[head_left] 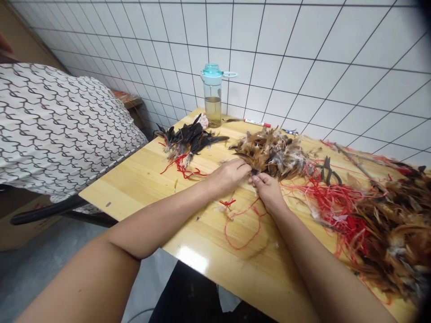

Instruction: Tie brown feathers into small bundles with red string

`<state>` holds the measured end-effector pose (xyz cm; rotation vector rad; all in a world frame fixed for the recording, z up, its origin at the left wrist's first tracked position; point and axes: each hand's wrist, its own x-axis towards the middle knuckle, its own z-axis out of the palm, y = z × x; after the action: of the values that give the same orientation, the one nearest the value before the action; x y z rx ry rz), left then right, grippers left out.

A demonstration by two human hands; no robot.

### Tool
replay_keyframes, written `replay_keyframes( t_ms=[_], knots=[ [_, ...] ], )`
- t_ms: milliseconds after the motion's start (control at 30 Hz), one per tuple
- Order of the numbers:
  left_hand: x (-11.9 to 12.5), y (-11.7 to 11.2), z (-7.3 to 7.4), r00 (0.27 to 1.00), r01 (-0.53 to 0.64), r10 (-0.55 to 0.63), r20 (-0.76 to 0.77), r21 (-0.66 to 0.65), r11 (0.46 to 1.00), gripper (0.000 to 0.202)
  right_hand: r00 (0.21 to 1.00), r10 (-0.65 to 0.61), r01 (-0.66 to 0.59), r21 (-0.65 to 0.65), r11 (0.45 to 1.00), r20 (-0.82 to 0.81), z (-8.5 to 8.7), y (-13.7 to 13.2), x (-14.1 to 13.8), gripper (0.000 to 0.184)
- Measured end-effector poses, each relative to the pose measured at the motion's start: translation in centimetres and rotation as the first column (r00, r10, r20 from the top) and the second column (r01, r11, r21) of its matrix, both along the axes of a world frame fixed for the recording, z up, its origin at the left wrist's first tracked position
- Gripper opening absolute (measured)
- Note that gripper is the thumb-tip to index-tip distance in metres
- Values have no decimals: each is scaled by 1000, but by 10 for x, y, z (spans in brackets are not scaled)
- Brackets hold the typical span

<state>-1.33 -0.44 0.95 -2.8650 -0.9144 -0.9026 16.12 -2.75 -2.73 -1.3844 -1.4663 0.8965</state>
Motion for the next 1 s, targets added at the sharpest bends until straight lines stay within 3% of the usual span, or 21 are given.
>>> replay_keyframes(
  t_ms=[300,433,500,567,667,767,867,1000],
  knots=[
    [1,3,-4,989,33,-32,144,-7,999,22,998,36,-36,-4,999,-56,-2,1,-2,27],
    [-6,0,7,939,-136,120,323,29,990,24,982,-4,-6,-56,998,-187,6,-1,-4,29],
    [-8,-1,11,901,-204,220,373,-81,976,20,972,-14,0,-57,998,-235,8,-2,-4,30],
    [-7,-2,11,891,-171,281,358,-308,936,18,970,-27,15,-52,999,-242,8,-1,-3,32],
    [1,-4,4,899,-41,296,324,-610,791,17,987,-31,30,-6,1000,-155,4,0,-2,31],
    [9,-6,-4,882,103,269,387,-715,691,20,999,-15,10,105,994,47,0,-1,-3,24],
    [13,-7,-11,862,151,277,426,-735,661,21,964,-16,-37,193,980,264,-1,-3,-6,21],
    [15,-5,-18,829,204,277,486,-723,660,21,901,-52,-62,248,967,430,-3,-8,-9,21]
  ],
)
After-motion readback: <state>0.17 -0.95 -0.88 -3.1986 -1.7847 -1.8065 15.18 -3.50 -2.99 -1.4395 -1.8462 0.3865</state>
